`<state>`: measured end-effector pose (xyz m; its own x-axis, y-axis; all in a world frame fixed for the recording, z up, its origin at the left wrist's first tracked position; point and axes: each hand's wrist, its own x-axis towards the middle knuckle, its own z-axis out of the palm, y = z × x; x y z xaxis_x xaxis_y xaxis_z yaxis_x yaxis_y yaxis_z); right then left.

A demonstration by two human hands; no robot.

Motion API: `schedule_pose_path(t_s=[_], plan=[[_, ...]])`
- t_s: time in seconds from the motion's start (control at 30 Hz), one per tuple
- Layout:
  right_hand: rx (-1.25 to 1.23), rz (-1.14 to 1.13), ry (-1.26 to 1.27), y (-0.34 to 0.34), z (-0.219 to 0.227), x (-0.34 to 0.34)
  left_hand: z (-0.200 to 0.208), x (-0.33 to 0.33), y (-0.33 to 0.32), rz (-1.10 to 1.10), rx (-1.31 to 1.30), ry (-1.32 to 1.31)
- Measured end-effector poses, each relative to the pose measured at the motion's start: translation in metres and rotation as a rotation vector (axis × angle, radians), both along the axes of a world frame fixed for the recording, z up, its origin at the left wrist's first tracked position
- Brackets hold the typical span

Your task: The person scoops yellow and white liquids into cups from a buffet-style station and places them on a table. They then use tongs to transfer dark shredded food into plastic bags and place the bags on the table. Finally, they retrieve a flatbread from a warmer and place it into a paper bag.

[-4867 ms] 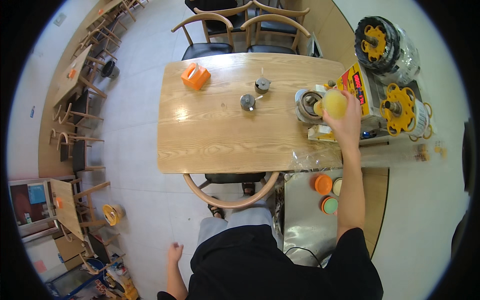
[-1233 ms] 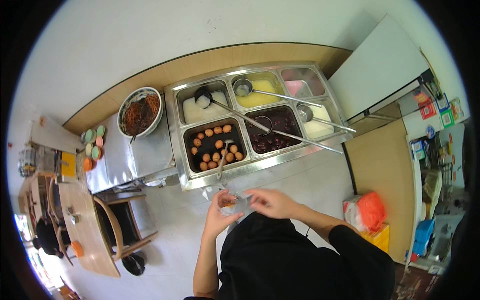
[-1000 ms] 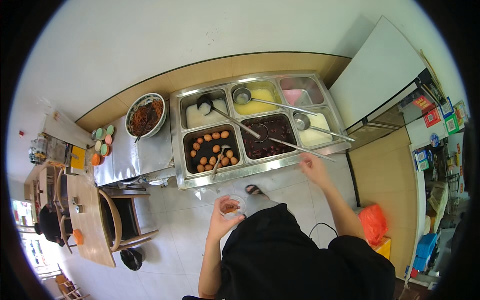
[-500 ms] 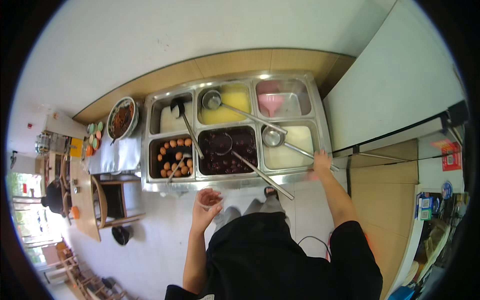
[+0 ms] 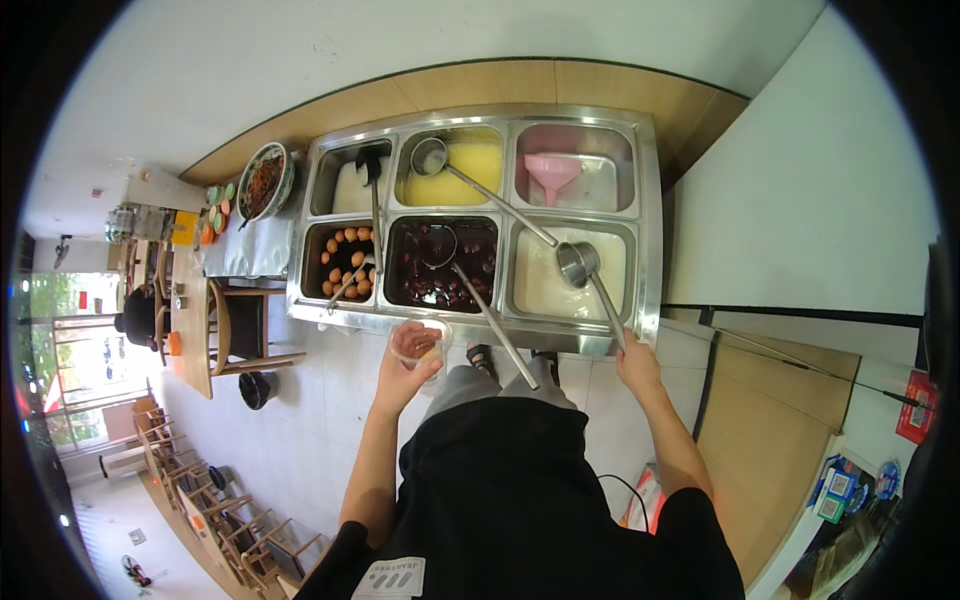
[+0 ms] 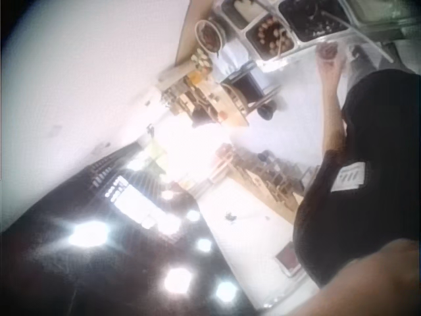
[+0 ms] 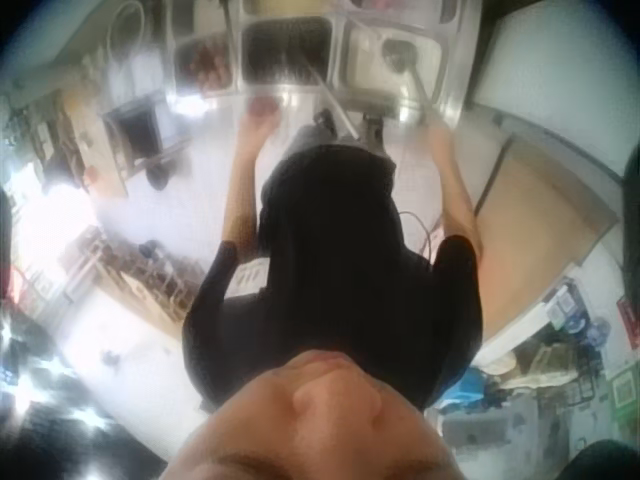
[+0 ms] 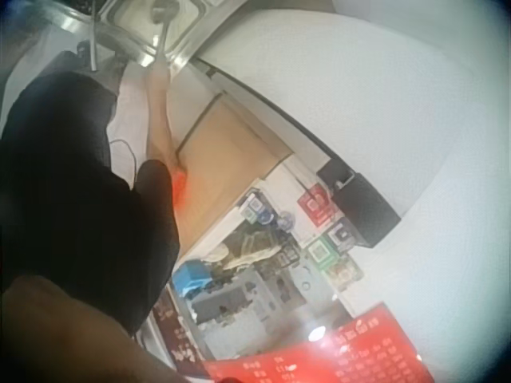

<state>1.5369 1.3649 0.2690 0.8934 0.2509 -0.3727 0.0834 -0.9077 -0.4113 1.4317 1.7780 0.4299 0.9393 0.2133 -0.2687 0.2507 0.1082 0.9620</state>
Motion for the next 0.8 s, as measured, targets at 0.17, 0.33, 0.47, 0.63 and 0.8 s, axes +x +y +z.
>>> schedule_pose_path(t_s=[0.17, 0.33, 0.47, 0.63, 0.8], plan=[[-0.097, -0.062, 0.198, 0.016, 0.024, 0.005, -0.007, 0.029, -0.019, -0.061, 0.139, -0.055], [0.04, -0.137, 0.211, 0.028, 0.02, 0.002, -0.006, 0.053, -0.042, -0.079, 0.257, -0.106], [0.664, -0.464, 0.691, 0.01, 0.006, 0.0, -0.019, 0.063, -0.049, -0.054, 0.265, -0.126], [0.954, -0.657, 0.88, -0.026, 0.028, -0.041, -0.061, 0.077, -0.052, -0.02, 0.37, -0.186], [0.953, -0.676, 0.799, -0.039, 0.125, -0.076, -0.086, 0.097, -0.062, -0.022, 0.378, -0.165]])
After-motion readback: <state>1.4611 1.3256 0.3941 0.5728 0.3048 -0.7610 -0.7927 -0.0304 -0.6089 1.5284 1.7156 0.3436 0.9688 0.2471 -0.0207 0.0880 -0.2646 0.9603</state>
